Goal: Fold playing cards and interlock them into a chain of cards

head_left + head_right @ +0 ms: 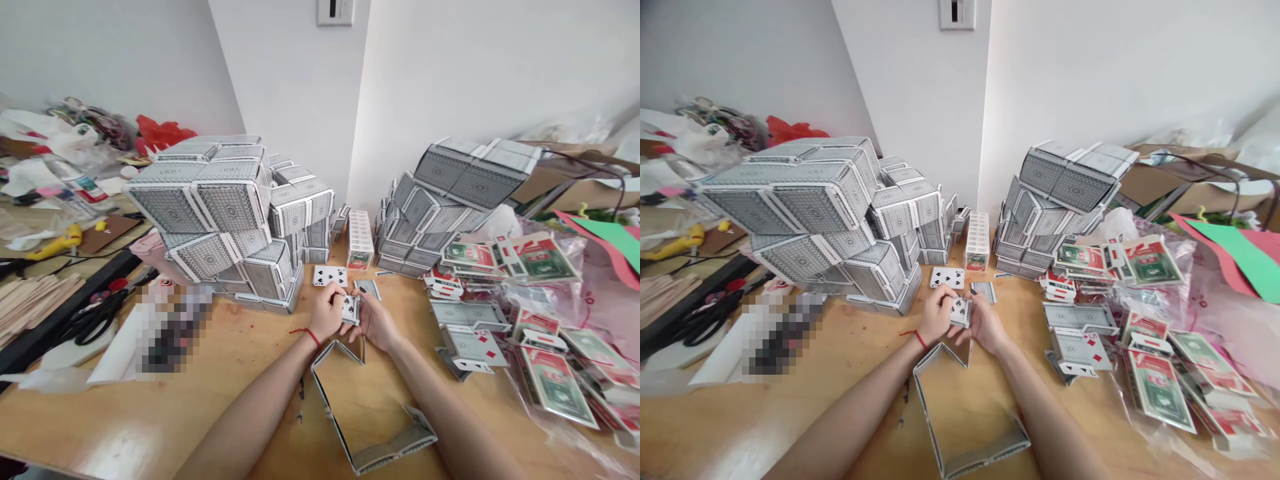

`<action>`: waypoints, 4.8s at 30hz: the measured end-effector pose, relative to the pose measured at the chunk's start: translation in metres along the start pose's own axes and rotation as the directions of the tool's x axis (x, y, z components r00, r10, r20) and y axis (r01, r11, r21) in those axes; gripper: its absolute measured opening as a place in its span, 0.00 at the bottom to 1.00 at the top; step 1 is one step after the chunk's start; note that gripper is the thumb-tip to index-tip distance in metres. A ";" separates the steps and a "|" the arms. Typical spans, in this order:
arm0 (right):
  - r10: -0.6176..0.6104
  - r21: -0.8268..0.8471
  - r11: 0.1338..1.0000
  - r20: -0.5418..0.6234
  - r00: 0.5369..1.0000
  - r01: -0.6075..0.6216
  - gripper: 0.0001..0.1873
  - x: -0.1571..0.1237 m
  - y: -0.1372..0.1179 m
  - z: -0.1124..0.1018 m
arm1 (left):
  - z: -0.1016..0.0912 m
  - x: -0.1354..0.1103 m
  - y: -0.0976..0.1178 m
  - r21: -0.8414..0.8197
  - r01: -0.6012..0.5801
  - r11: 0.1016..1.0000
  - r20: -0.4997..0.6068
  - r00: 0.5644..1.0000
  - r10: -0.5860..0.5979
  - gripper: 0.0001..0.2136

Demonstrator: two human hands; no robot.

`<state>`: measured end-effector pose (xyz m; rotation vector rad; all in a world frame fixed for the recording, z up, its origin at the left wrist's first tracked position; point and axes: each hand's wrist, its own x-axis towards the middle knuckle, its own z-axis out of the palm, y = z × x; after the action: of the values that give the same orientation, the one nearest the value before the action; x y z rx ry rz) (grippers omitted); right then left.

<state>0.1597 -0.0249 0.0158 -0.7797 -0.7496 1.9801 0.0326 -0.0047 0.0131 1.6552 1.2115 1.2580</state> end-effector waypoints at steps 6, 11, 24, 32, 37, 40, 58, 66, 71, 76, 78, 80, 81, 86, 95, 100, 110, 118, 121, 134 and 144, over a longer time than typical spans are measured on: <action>0.147 0.006 0.989 0.047 0.988 -0.148 0.11 0.002 0.000 -0.002 | -0.001 -0.001 -0.001 -0.001 -0.024 1.000 0.092 0.995 0.024 0.08; 0.229 0.045 0.970 0.144 0.963 -0.237 0.14 0.000 -0.002 -0.005 | -0.006 -0.002 0.001 -0.054 -0.018 0.998 0.128 0.991 0.024 0.07; 0.020 -0.022 1.000 0.086 0.996 -0.018 0.09 0.000 0.007 -0.005 | -0.006 0.002 0.001 0.036 -0.046 0.998 0.046 0.998 0.045 0.05; -0.108 -0.170 0.980 -0.043 0.993 0.100 0.14 0.000 0.004 -0.004 | -0.010 0.006 -0.002 0.062 -0.085 0.994 0.052 0.995 0.082 0.09; -0.164 -0.285 0.949 -0.070 0.984 0.138 0.15 0.001 0.006 -0.007 | -0.010 0.003 0.001 0.059 -0.153 0.986 0.075 0.986 0.148 0.09; -0.178 -0.320 0.935 -0.049 0.983 0.153 0.16 0.000 0.006 -0.003 | -0.009 0.002 0.002 0.064 -0.162 0.985 0.085 0.984 0.157 0.10; -0.262 -0.406 0.882 -0.003 0.965 0.238 0.18 0.002 0.012 0.001 | -0.001 0.005 -0.012 -0.004 0.055 0.998 0.192 0.980 -0.053 0.12; -0.243 -0.404 0.891 -0.035 0.969 0.209 0.16 0.004 0.014 -0.005 | -0.002 0.006 -0.010 0.056 0.019 0.998 0.235 0.971 -0.032 0.12; -0.188 -0.444 0.883 -0.035 0.982 0.153 0.14 0.004 0.013 -0.007 | -0.004 0.002 -0.007 0.145 -0.056 0.988 0.233 0.972 0.021 0.14; -0.182 -0.459 0.879 -0.066 0.981 0.132 0.16 0.006 0.013 -0.007 | -0.004 -0.001 -0.006 0.153 -0.106 0.983 0.194 0.978 0.075 0.13; -0.185 -0.452 0.881 -0.060 0.981 0.139 0.16 0.008 0.014 -0.007 | -0.003 -0.001 -0.005 0.153 -0.097 0.983 0.175 0.982 0.070 0.12; -0.205 -0.454 0.876 -0.050 0.977 0.160 0.16 0.009 0.014 -0.008 | -0.002 0.000 -0.005 0.143 -0.081 0.986 0.162 0.985 0.058 0.12; -0.219 -0.461 0.870 -0.042 0.975 0.175 0.15 0.010 0.015 -0.008 | -0.002 0.001 -0.005 0.134 -0.076 0.988 0.161 0.986 0.054 0.12; -0.274 -0.539 0.813 -0.020 0.961 0.220 0.16 0.012 0.015 -0.014 | 0.002 0.006 -0.005 0.116 -0.056 0.992 0.161 0.986 0.037 0.12; -0.290 -0.571 0.794 -0.055 0.955 0.208 0.16 0.014 0.017 -0.019 | 0.010 0.008 -0.004 0.150 -0.011 0.989 0.099 0.995 -0.004 0.12; -0.261 -0.637 0.753 -0.059 0.964 0.165 0.18 0.012 0.016 -0.015 | 0.006 0.009 -0.007 0.256 -0.022 0.966 0.127 0.992 -0.011 0.13; -0.375 -0.715 0.668 -0.084 0.923 0.207 0.20 0.011 0.009 -0.003 | -0.001 0.005 -0.008 -0.049 0.088 0.995 0.170 0.982 -0.078 0.20; -0.458 -0.589 0.765 -0.213 0.863 0.261 0.18 0.012 0.007 -0.005 | -0.005 0.011 -0.013 -0.275 0.165 0.947 0.187 0.976 -0.115 0.17; -0.451 -0.468 0.818 -0.162 0.878 0.334 0.18 0.011 0.004 -0.004 | -0.005 0.012 -0.016 -0.241 0.169 0.956 0.197 0.973 -0.122 0.13; -0.525 -0.722 0.670 -0.297 0.798 0.172 0.20 0.009 0.009 -0.003 | 0.001 0.002 -0.008 0.223 -0.014 0.975 0.136 0.991 -0.016 0.15; -0.523 -0.666 0.708 -0.275 0.806 0.232 0.20 0.007 0.009 -0.002 | 0.000 0.004 -0.011 0.149 0.055 0.987 0.094 0.993 -0.070 0.14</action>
<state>0.1537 -0.0219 0.0063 -1.2802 -1.1726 1.0856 0.0298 0.0026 0.0047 1.7486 1.3105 1.0572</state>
